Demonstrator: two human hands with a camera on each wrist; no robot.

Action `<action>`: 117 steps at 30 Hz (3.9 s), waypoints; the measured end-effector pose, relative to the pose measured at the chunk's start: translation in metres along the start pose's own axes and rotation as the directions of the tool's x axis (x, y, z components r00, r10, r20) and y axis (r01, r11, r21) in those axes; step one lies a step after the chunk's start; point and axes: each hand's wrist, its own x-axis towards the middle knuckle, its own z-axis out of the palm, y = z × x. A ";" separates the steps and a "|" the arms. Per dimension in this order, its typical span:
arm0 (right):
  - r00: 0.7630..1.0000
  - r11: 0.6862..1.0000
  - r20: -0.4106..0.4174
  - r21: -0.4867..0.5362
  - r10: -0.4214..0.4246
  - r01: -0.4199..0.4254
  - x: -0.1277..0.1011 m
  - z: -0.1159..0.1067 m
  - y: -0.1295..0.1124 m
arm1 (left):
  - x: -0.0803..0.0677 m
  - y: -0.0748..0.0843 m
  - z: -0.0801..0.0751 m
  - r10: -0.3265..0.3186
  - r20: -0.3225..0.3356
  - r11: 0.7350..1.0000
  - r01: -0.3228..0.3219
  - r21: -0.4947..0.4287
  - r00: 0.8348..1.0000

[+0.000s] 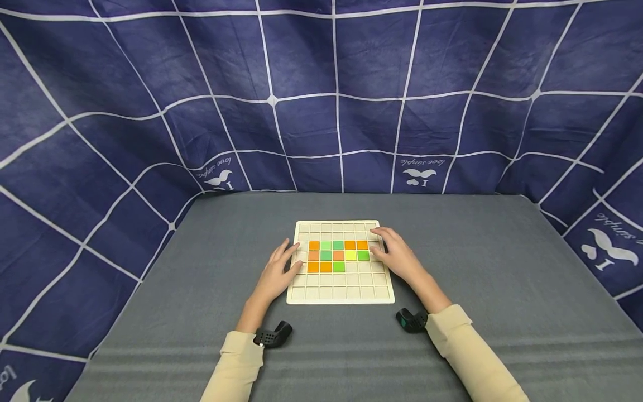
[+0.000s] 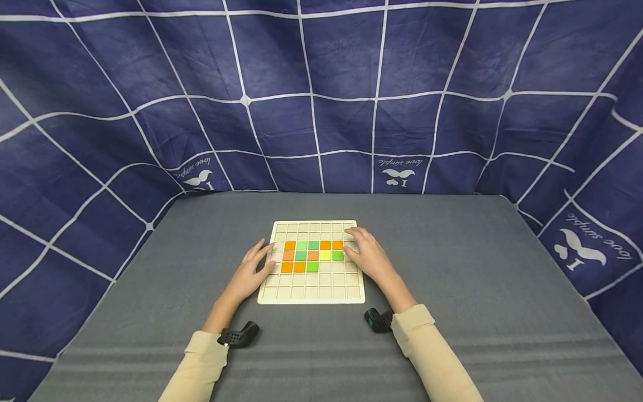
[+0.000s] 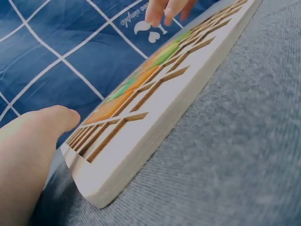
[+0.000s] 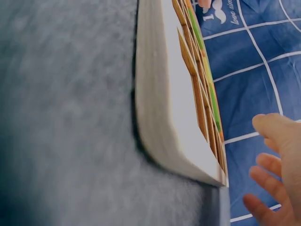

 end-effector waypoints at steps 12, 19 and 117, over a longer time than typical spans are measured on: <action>0.993 0.991 -0.001 0.069 0.118 -0.117 0.013 0.025 0.006 | -0.002 0.000 0.001 0.019 0.048 0.996 -0.023 0.085 0.999; 0.988 0.980 -0.025 0.132 0.151 -0.146 0.013 0.034 0.008 | -0.003 0.001 0.001 0.026 0.047 0.996 -0.030 0.090 0.999; 0.812 0.914 -0.424 0.142 0.402 -0.379 -0.006 0.006 0.049 | -0.003 0.000 0.003 0.049 0.055 0.994 -0.055 0.100 0.997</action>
